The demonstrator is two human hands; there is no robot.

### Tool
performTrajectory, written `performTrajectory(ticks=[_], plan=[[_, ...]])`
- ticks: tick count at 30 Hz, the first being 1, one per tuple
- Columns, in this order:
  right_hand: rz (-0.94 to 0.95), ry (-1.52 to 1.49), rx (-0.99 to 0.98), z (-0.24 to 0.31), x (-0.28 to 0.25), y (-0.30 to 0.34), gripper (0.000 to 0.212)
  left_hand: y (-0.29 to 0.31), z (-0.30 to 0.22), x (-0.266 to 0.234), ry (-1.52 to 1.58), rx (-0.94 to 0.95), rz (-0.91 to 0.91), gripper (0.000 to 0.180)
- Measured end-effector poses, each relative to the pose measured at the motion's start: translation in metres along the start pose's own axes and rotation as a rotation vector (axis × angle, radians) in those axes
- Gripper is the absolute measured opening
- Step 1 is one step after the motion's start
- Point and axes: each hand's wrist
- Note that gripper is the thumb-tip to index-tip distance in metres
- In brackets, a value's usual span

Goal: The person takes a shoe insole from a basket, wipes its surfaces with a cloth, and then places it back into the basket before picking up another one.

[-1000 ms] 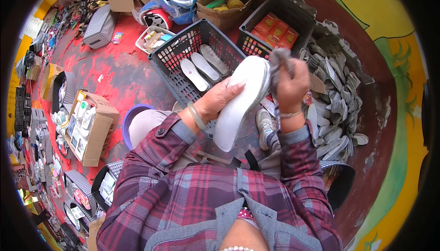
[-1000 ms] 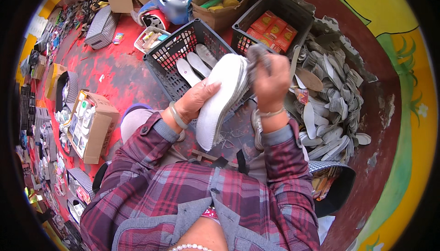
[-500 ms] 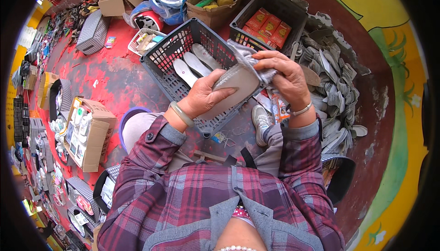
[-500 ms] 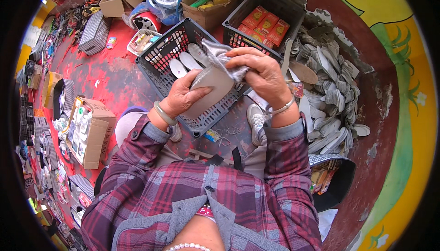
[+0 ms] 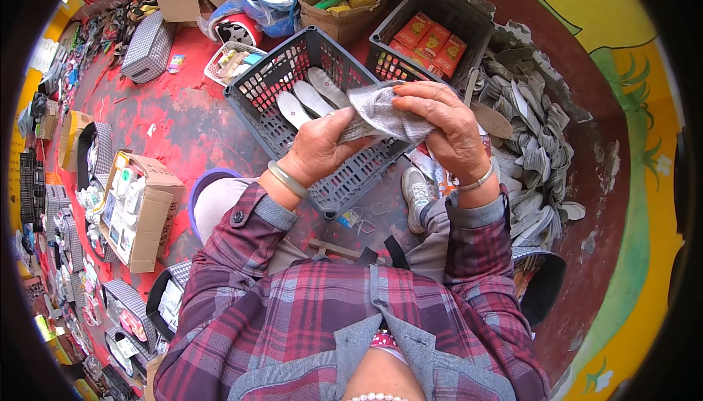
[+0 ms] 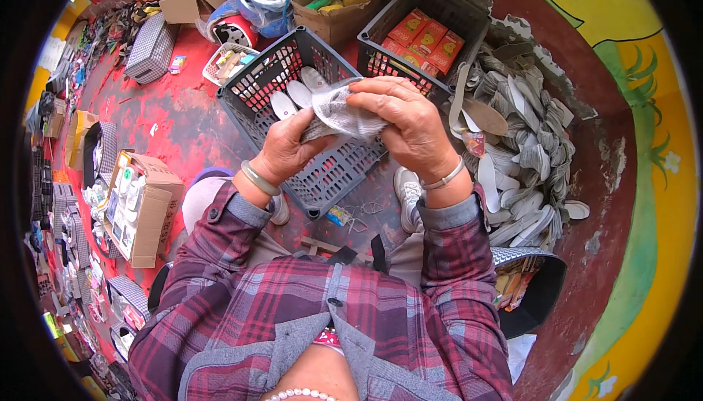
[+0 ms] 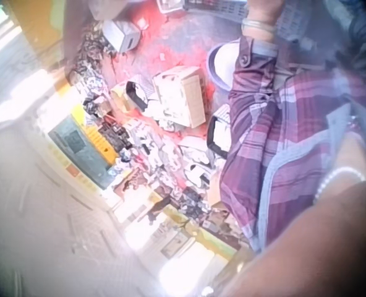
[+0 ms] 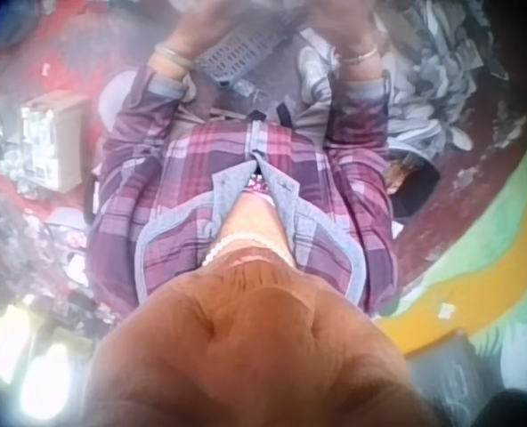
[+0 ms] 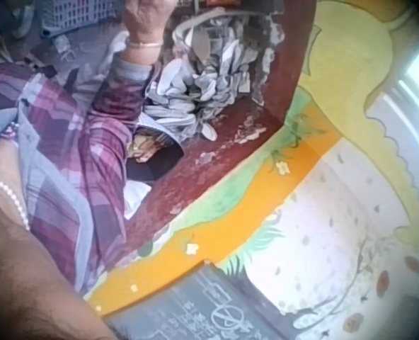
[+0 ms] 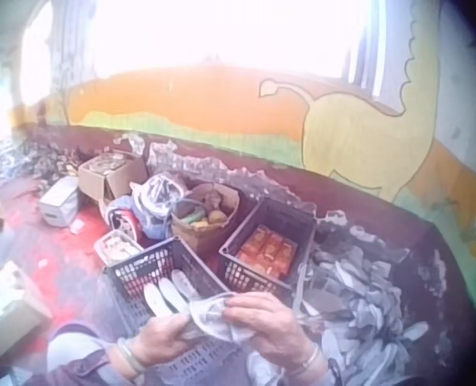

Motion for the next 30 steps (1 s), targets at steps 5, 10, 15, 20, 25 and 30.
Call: performTrajectory(ticks=[5, 10, 15, 20, 25, 30], plan=[[-0.023, 0.124, 0.369, -0.046, -0.010, 0.027, 0.041, 0.002, -0.003, 0.006, 0.544, -0.189, -0.142, 0.034], [-0.396, -0.429, 0.448, -0.033, 0.004, 0.010, 0.035, 0.001, 0.002, 0.018, 1.136, -0.512, 0.018, 0.040], [-0.245, -0.045, 0.208, -0.032, 0.037, 0.002, 0.042, -0.001, -0.006, 0.022, 1.342, -0.610, -0.005, 0.045], [-0.261, 0.085, 0.186, -0.023, 0.056, 0.006, 0.050, -0.004, -0.012, 0.019, 1.407, -0.628, -0.092, 0.046], [-0.227, 0.191, 0.093, -0.009, 0.076, 0.009, 0.053, -0.006, 0.003, 0.022, 1.516, -0.608, -0.225, 0.045], [-0.112, 0.161, -0.025, 0.002, 0.096, 0.016, 0.045, -0.006, 0.025, 0.013, 1.647, -0.586, -0.360, 0.038]])
Point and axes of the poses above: each hand's wrist, its own y-axis away from the middle knuckle, its own x-axis out of the palm, z = x × y, and after that the axes turned 3 degrees about -y, right-handed
